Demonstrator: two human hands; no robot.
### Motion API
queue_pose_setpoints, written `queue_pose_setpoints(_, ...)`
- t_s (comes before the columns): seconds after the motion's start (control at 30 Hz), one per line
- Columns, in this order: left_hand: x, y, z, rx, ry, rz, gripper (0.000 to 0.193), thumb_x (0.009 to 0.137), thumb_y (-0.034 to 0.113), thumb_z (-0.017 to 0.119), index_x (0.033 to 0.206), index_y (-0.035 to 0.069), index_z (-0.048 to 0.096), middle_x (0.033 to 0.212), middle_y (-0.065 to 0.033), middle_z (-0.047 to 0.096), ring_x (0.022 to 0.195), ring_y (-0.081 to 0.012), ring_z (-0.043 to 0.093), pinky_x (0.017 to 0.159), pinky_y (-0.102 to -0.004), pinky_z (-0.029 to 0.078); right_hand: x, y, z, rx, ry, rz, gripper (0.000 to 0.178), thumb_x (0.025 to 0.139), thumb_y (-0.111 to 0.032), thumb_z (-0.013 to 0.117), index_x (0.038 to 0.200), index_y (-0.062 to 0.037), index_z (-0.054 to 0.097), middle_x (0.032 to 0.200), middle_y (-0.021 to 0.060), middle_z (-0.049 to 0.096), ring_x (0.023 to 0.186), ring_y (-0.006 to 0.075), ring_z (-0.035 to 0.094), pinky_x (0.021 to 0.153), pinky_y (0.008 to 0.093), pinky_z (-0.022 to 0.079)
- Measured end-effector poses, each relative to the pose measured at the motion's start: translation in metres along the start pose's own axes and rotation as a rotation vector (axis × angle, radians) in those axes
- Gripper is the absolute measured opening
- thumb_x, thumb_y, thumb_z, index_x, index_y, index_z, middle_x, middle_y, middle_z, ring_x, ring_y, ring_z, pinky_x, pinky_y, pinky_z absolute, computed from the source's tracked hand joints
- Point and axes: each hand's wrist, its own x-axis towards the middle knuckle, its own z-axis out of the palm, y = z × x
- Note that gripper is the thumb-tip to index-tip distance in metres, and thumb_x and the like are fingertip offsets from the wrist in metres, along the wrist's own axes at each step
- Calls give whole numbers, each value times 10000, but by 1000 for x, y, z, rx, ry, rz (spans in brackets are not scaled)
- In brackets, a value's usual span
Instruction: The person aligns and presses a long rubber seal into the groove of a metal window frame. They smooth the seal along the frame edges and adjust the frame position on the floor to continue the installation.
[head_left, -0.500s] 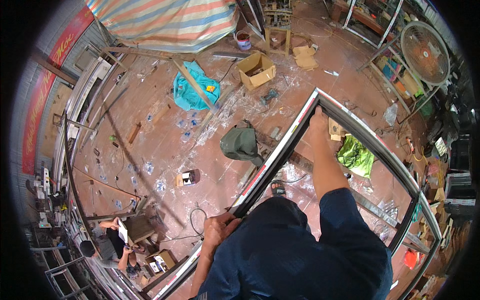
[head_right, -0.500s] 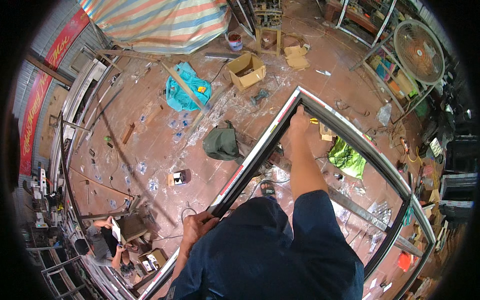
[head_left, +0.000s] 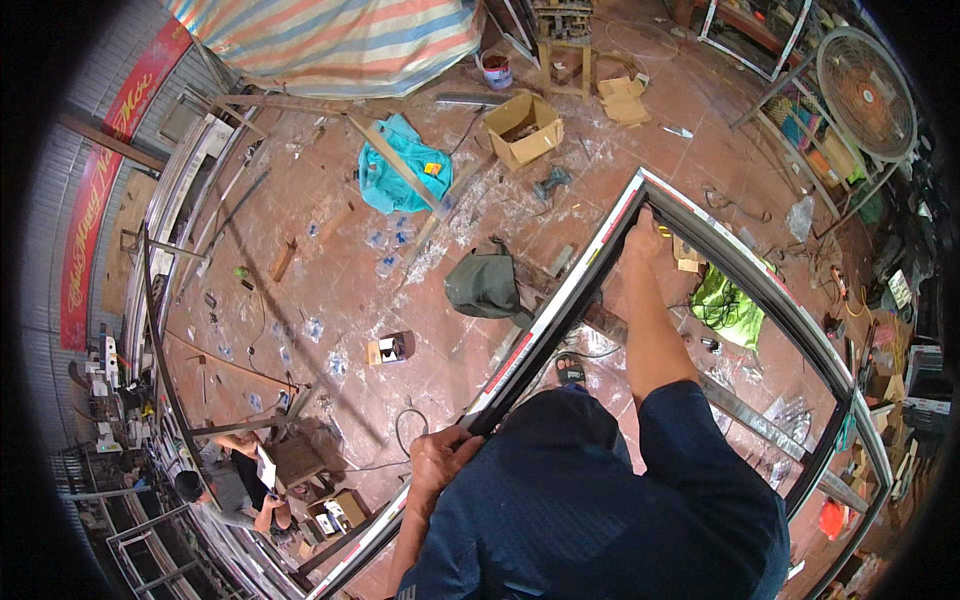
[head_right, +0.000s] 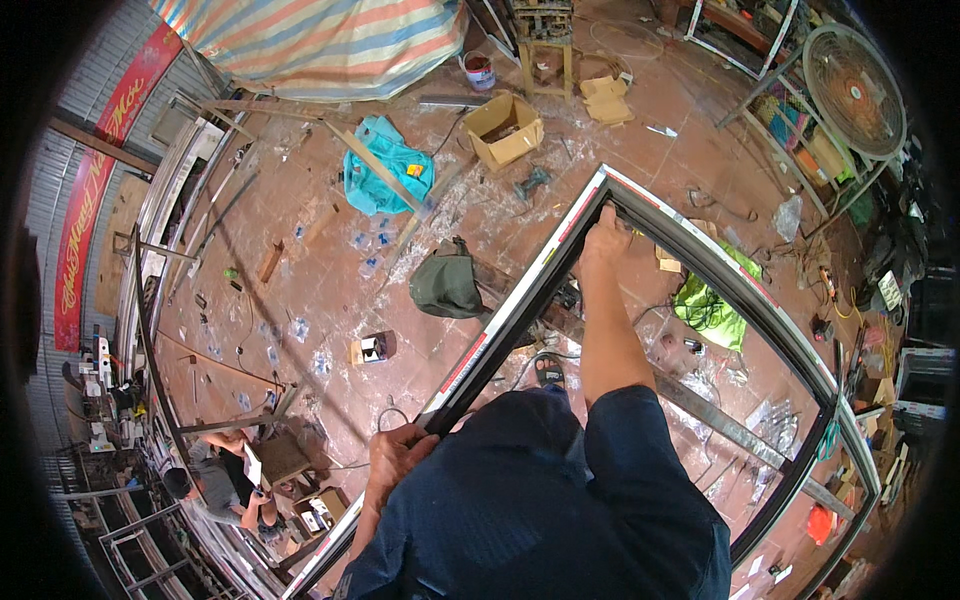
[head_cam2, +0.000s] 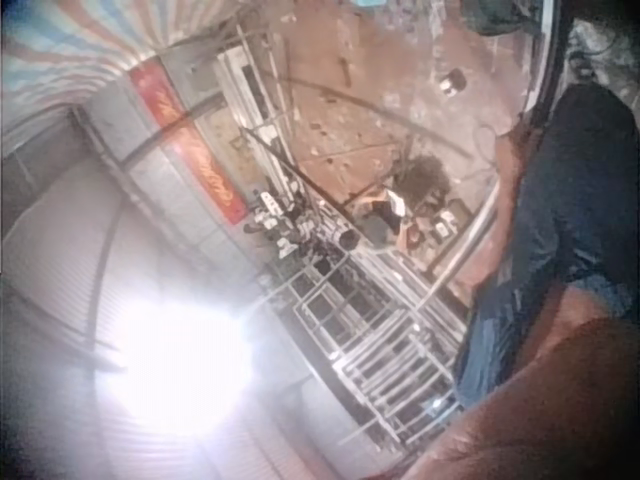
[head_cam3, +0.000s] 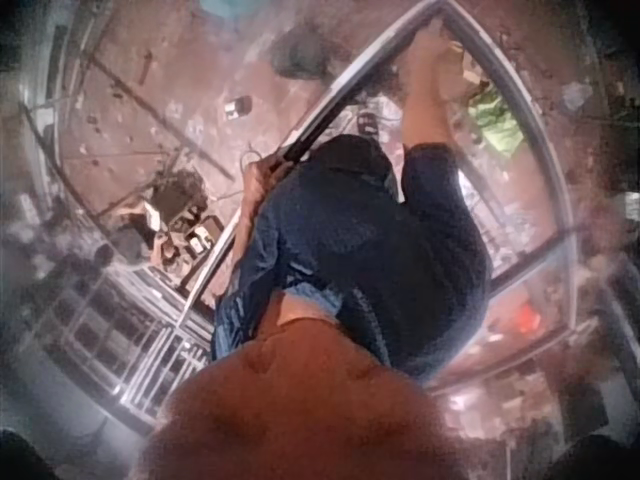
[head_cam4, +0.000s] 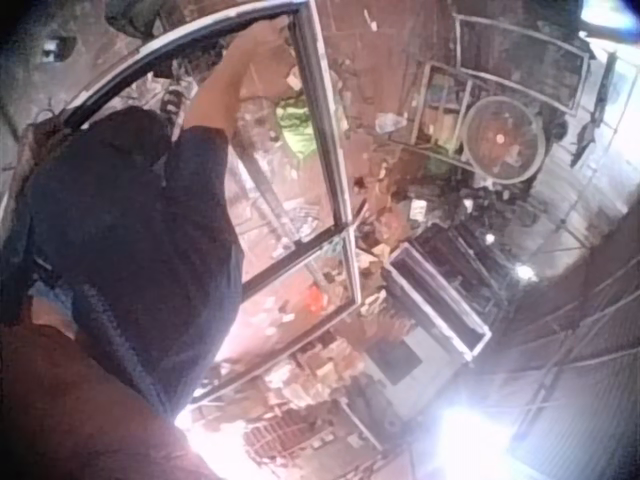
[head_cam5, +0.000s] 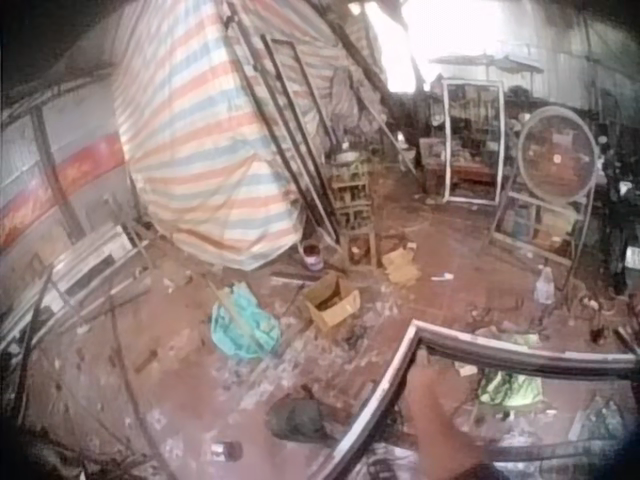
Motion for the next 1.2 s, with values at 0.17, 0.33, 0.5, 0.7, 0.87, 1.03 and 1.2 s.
queue_pose_setpoints(0.17,4,1,4,4,33,-2,211,921,308,876,915,99,849,776,-139,788,670,-288,775,652,-403,585,50,59,-33,9,-71,-273,223,1098,-181,691,1186,13,756,1083,78,760,957,182,706,880,362,564)
queue_pose_setpoints(0.33,2,-8,8,14,38,-5,223,910,319,884,910,99,848,768,-136,786,667,-285,774,647,-411,582,21,81,-39,-169,-84,-425,271,1109,-55,619,1329,70,715,1155,88,769,1045,190,703,975,348,545)
queue_pose_setpoints(0.5,4,-4,5,29,17,-18,230,911,331,886,910,103,849,746,-125,781,657,-266,771,646,-408,579,32,87,-49,-386,-73,-586,488,1102,-21,621,1584,45,579,1430,143,686,1249,213,645,1103,336,486)
queue_pose_setpoints(0.7,5,3,2,35,12,-27,237,918,338,886,910,104,850,718,-115,769,642,-261,763,638,-402,575,26,74,-55,-287,-98,-393,424,1093,-100,669,1508,-13,677,1022,55,751,919,140,659,858,321,535)
queue_pose_setpoints(0.87,8,-4,5,-2,4,-29,245,913,330,892,908,89,848,713,-120,766,626,-255,755,623,-392,571,47,80,-64,-136,-130,-361,311,1109,-130,669,1377,8,744,1006,26,748,921,111,650,835,277,528)
queue_pose_setpoints(1.03,8,-7,5,9,17,11,227,911,298,894,905,75,850,697,-120,756,611,-245,744,610,-380,561,22,76,-71,-93,-176,-280,265,1098,-167,699,1263,15,798,1023,44,787,874,129,694,804,310,572)
queue_pose_setpoints(1.2,9,-1,0,13,3,20,221,914,282,890,898,66,847,695,-119,757,603,-228,736,603,-372,554,40,74,-60,-169,-118,-487,298,1092,-199,723,1265,33,792,1012,45,780,891,125,697,817,313,577)
